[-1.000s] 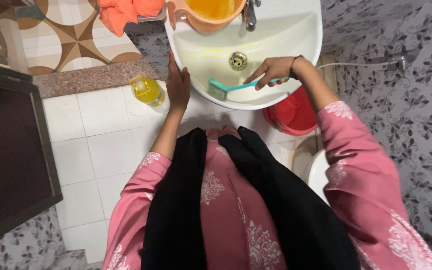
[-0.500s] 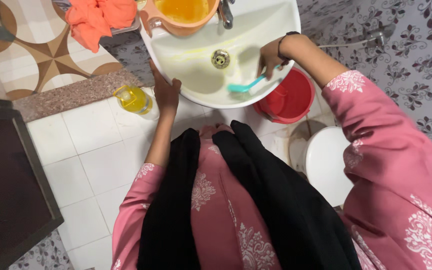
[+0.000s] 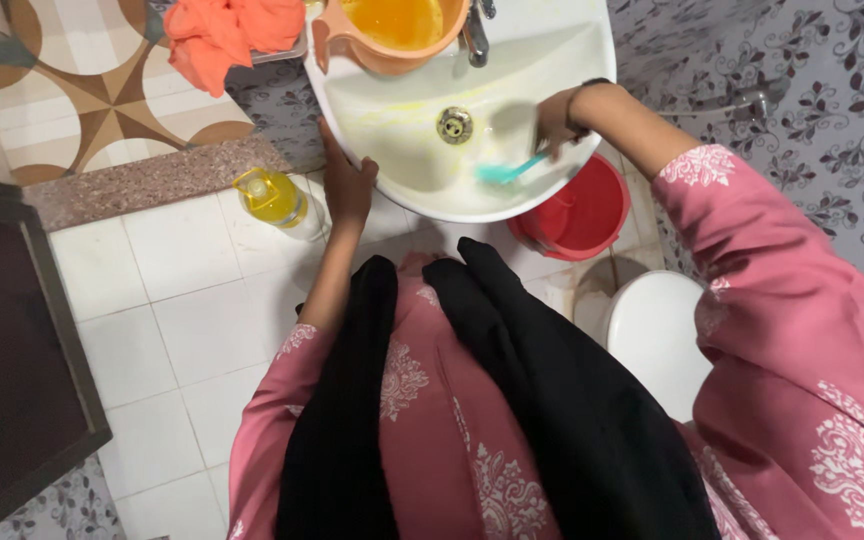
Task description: The person scrubs a white bathroom sink using a blue scrub brush and a yellow cleaning solution. They repeatedly dip the brush into an orange bowl containing the solution and scrub the sink basin, faucet, and drain area.
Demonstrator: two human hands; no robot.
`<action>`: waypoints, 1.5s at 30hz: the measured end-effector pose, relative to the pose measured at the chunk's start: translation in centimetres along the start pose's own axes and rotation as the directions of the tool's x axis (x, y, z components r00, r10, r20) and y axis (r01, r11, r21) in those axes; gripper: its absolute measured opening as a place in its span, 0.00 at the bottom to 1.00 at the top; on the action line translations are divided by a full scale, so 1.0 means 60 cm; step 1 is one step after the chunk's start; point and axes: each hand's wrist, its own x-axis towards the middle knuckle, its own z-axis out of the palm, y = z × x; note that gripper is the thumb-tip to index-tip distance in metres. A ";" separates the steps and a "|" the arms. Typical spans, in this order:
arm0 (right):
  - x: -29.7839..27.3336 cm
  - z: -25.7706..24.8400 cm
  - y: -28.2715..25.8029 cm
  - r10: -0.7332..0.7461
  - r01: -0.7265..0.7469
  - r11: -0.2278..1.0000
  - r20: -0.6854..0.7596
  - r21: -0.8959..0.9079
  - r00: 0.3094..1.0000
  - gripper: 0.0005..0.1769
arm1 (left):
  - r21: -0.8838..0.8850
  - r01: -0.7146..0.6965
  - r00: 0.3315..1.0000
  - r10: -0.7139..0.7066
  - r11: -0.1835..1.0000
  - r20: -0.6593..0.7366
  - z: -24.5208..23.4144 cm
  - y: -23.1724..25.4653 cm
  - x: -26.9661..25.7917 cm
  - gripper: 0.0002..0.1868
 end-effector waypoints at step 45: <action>-0.068 -0.006 0.050 0.097 -0.114 0.987 -0.146 -0.110 0.984 0.35 | -0.076 -0.069 0.998 0.069 0.995 -0.008 0.014 -0.042 0.002 0.53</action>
